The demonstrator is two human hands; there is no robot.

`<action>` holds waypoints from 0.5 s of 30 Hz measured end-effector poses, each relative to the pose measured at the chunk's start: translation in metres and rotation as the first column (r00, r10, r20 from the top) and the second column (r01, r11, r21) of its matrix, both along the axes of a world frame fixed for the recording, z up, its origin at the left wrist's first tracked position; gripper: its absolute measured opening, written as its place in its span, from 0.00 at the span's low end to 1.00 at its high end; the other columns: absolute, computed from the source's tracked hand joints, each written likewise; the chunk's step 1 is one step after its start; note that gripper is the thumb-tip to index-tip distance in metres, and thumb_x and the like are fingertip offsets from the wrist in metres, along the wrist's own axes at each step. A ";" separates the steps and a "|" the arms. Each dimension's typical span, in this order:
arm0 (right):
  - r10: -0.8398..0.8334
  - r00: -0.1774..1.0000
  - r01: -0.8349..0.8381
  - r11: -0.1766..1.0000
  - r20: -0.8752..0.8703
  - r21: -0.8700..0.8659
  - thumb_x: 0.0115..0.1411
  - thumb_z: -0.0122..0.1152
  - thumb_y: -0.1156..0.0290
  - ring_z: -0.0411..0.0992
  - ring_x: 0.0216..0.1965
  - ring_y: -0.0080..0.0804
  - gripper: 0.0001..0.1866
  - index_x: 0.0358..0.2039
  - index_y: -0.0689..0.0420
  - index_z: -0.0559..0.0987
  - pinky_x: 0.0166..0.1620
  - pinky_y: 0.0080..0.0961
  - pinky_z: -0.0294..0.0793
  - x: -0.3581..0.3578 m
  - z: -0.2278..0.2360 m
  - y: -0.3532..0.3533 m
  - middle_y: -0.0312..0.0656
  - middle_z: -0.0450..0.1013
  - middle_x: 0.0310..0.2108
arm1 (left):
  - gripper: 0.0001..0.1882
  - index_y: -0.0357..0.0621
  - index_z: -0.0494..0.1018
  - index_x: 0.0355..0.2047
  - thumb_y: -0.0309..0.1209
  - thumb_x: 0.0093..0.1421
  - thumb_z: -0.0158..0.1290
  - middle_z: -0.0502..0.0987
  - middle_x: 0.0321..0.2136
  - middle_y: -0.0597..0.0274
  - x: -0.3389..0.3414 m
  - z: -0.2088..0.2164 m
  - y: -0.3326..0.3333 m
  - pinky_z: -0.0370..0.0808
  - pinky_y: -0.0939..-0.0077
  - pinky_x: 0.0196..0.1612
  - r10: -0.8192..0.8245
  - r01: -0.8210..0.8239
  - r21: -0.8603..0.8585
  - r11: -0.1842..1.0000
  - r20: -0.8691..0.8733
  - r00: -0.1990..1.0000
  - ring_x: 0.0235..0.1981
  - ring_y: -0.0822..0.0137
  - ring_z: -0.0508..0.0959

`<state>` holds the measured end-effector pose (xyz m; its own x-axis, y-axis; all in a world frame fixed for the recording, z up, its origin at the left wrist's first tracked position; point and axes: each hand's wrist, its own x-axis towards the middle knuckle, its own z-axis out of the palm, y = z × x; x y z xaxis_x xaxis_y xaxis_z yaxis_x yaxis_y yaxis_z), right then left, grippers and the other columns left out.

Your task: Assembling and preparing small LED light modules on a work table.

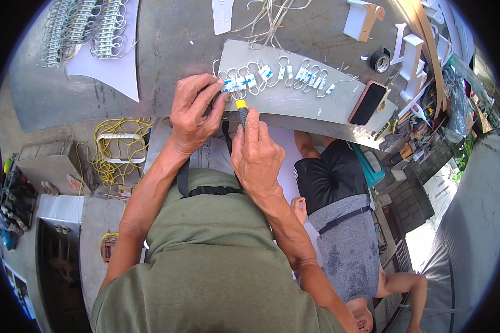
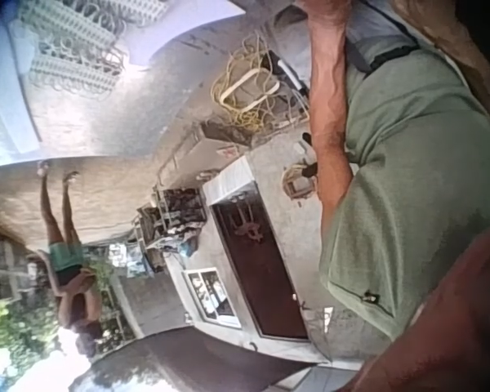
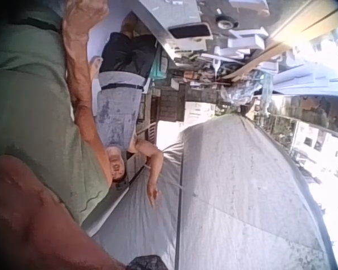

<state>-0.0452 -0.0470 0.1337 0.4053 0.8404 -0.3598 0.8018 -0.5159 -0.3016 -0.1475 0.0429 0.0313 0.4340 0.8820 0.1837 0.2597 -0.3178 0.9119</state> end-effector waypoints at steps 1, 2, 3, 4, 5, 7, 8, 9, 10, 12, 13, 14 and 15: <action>0.001 1.000 -0.001 1.000 0.001 0.000 0.59 0.62 0.76 0.74 0.20 0.45 0.24 0.57 0.65 0.71 0.22 0.37 0.71 0.000 0.000 -0.001 0.46 0.71 0.27 | 0.19 0.36 0.80 0.40 0.15 0.45 0.67 0.78 0.39 0.58 0.000 0.000 0.000 0.75 0.67 0.42 0.001 -0.001 0.000 1.000 0.001 1.000 0.40 0.58 0.78; -0.001 1.000 0.001 1.000 -0.001 -0.001 0.59 0.62 0.76 0.73 0.19 0.44 0.24 0.57 0.65 0.71 0.22 0.37 0.71 0.001 0.001 -0.003 0.46 0.71 0.27 | 0.19 0.36 0.80 0.40 0.15 0.45 0.67 0.78 0.39 0.58 0.001 0.000 0.000 0.75 0.67 0.42 0.002 -0.002 0.000 1.000 0.003 1.000 0.40 0.58 0.78; -0.003 1.000 0.003 1.000 -0.003 -0.002 0.59 0.62 0.76 0.73 0.19 0.44 0.24 0.56 0.64 0.71 0.22 0.37 0.71 0.001 0.001 -0.004 0.46 0.71 0.26 | 0.18 0.36 0.80 0.39 0.15 0.45 0.67 0.78 0.39 0.58 0.001 0.000 0.000 0.75 0.67 0.42 0.003 -0.003 0.000 1.000 0.004 1.000 0.40 0.58 0.78; -0.002 1.000 0.002 1.000 -0.005 -0.002 0.59 0.62 0.76 0.73 0.19 0.44 0.24 0.56 0.64 0.71 0.22 0.37 0.71 0.001 0.001 -0.004 0.46 0.71 0.26 | 0.18 0.36 0.80 0.39 0.15 0.45 0.67 0.78 0.39 0.58 0.001 0.000 0.000 0.75 0.67 0.42 0.003 -0.003 0.000 1.000 0.002 1.000 0.40 0.58 0.78; -0.013 1.000 0.013 1.000 -0.018 0.009 0.59 0.62 0.76 0.73 0.19 0.44 0.24 0.56 0.64 0.72 0.22 0.37 0.70 0.002 0.001 -0.003 0.46 0.71 0.26 | 0.18 0.36 0.80 0.39 0.15 0.45 0.67 0.78 0.39 0.58 0.001 -0.001 0.000 0.75 0.67 0.42 0.006 -0.006 0.001 1.000 0.008 1.000 0.40 0.58 0.78; -0.022 0.999 0.023 1.000 -0.032 0.020 0.59 0.62 0.76 0.73 0.18 0.44 0.23 0.56 0.64 0.72 0.22 0.37 0.70 0.002 0.001 -0.004 0.45 0.71 0.26 | 0.18 0.36 0.80 0.39 0.15 0.45 0.67 0.78 0.39 0.58 0.000 -0.001 0.000 0.75 0.67 0.42 0.009 -0.009 0.003 1.000 0.013 1.000 0.40 0.58 0.78; -0.028 0.999 0.028 0.999 -0.034 0.022 0.59 0.62 0.76 0.73 0.18 0.44 0.23 0.56 0.64 0.72 0.21 0.37 0.70 0.002 0.001 -0.006 0.46 0.71 0.26 | 0.17 0.35 0.79 0.39 0.16 0.46 0.66 0.77 0.40 0.57 0.000 -0.001 -0.001 0.75 0.66 0.43 -0.001 0.001 0.006 1.000 0.012 1.000 0.41 0.57 0.77; -0.033 0.999 0.034 0.999 -0.037 0.025 0.59 0.62 0.77 0.73 0.18 0.43 0.23 0.56 0.64 0.72 0.21 0.37 0.70 0.002 0.001 -0.006 0.46 0.71 0.26 | 0.16 0.34 0.79 0.39 0.16 0.47 0.65 0.76 0.41 0.57 0.000 -0.001 -0.001 0.75 0.65 0.43 -0.011 0.011 0.010 1.000 0.011 1.000 0.41 0.56 0.77; -0.032 0.999 0.033 0.999 -0.037 0.025 0.59 0.62 0.77 0.73 0.18 0.43 0.23 0.56 0.64 0.72 0.21 0.37 0.70 0.002 0.001 -0.006 0.46 0.71 0.26 | 0.16 0.34 0.79 0.39 0.16 0.47 0.65 0.76 0.41 0.57 0.000 0.000 0.000 0.75 0.65 0.43 -0.011 0.011 0.010 1.000 0.011 1.000 0.41 0.56 0.77; -0.032 0.999 0.032 0.999 -0.026 0.022 0.59 0.62 0.77 0.73 0.18 0.43 0.23 0.55 0.63 0.72 0.22 0.37 0.70 0.002 0.001 -0.005 0.46 0.72 0.26 | 0.16 0.34 0.79 0.38 0.16 0.47 0.65 0.76 0.40 0.56 0.001 0.001 0.000 0.75 0.64 0.43 -0.010 0.010 -0.004 1.000 0.008 1.000 0.41 0.56 0.77; -0.030 0.999 0.031 0.999 -0.026 0.024 0.59 0.62 0.77 0.73 0.18 0.43 0.23 0.55 0.63 0.72 0.22 0.37 0.70 0.002 0.001 -0.006 0.46 0.72 0.26 | 0.16 0.34 0.79 0.38 0.16 0.47 0.65 0.76 0.40 0.56 0.001 0.001 0.000 0.75 0.64 0.43 -0.009 0.009 -0.001 1.000 0.008 1.000 0.41 0.56 0.77; -0.033 0.999 0.034 0.999 -0.034 0.032 0.59 0.62 0.77 0.73 0.18 0.44 0.23 0.55 0.63 0.73 0.22 0.37 0.70 0.002 0.001 -0.007 0.46 0.72 0.26 | 0.16 0.34 0.78 0.38 0.16 0.47 0.65 0.76 0.40 0.56 0.001 0.000 0.000 0.75 0.64 0.43 -0.009 0.009 -0.003 1.000 0.014 1.000 0.41 0.56 0.77; -0.035 0.998 0.036 0.999 -0.042 0.040 0.59 0.62 0.77 0.73 0.18 0.44 0.23 0.55 0.63 0.73 0.22 0.38 0.70 0.003 0.001 -0.007 0.46 0.72 0.26 | 0.16 0.34 0.78 0.38 0.16 0.47 0.65 0.76 0.40 0.56 0.001 0.000 0.000 0.75 0.64 0.43 -0.010 0.010 -0.005 1.000 0.020 1.000 0.41 0.55 0.77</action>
